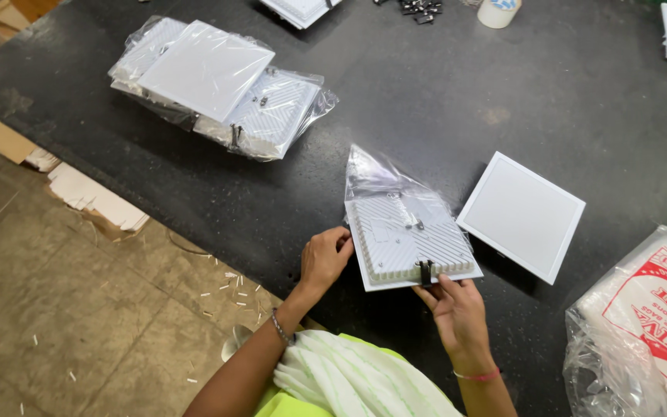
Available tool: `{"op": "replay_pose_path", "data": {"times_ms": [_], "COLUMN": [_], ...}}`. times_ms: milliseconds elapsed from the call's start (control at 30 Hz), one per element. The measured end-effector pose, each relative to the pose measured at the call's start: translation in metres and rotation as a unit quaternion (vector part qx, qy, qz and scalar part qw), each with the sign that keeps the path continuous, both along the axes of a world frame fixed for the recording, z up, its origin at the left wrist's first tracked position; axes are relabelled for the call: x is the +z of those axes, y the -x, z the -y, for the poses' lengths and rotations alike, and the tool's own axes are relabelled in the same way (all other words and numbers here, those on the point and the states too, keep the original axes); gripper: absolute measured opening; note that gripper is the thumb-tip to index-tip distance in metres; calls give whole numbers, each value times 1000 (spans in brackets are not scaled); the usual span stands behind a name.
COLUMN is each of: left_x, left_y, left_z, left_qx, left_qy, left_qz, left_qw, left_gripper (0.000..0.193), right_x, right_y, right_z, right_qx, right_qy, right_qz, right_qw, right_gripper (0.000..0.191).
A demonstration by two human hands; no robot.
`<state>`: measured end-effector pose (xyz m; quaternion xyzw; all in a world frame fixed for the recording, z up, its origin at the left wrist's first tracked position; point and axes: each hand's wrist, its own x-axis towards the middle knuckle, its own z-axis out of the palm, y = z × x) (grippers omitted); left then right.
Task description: The person places square LED panel lights one at a time into clear plastic bags, folds the plastic over each panel, and stacks the wrapped panels on the workbench. They repeat this bagging cycle for several panels throughout the episode.
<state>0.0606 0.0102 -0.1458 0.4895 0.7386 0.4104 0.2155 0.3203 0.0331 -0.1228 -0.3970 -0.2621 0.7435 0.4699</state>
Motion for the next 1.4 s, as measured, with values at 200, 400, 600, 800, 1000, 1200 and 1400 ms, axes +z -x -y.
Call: {"op": "replay_pose_path", "data": {"times_ms": [200, 400, 600, 800, 1000, 1200, 1400], "left_x": [20, 42, 53, 47, 21, 11, 33], "left_y": [-5, 2, 41, 106, 112, 96, 87], "left_z": [29, 65, 79, 64, -22, -73, -83], "left_qx": [-96, -158, -121, -181, -246, -329, -308], "left_qy": [-26, 41, 75, -10, -188, -303, -362], "left_qz": [0, 71, 73, -197, -390, -317, -129], "left_qw": [995, 984, 987, 963, 867, 836, 870], "left_gripper": [16, 16, 18, 47, 83, 60, 57], "right_x": [-10, -21, -41, -51, -48, -19, 84], "right_y": [33, 69, 106, 108, 110, 113, 48], "right_z": [-42, -86, -105, -108, -104, -93, -68], "right_qx": [-6, -32, -31, -47, -38, -56, -75], "right_qy": [-28, -28, -22, -14, -23, -25, -214], "right_qz": [-28, -11, 7, -3, -7, 21, 169], "right_qw": [999, 999, 999, 999, 999, 998, 959], "right_gripper": [41, 40, 38, 43, 43, 47, 56]}}
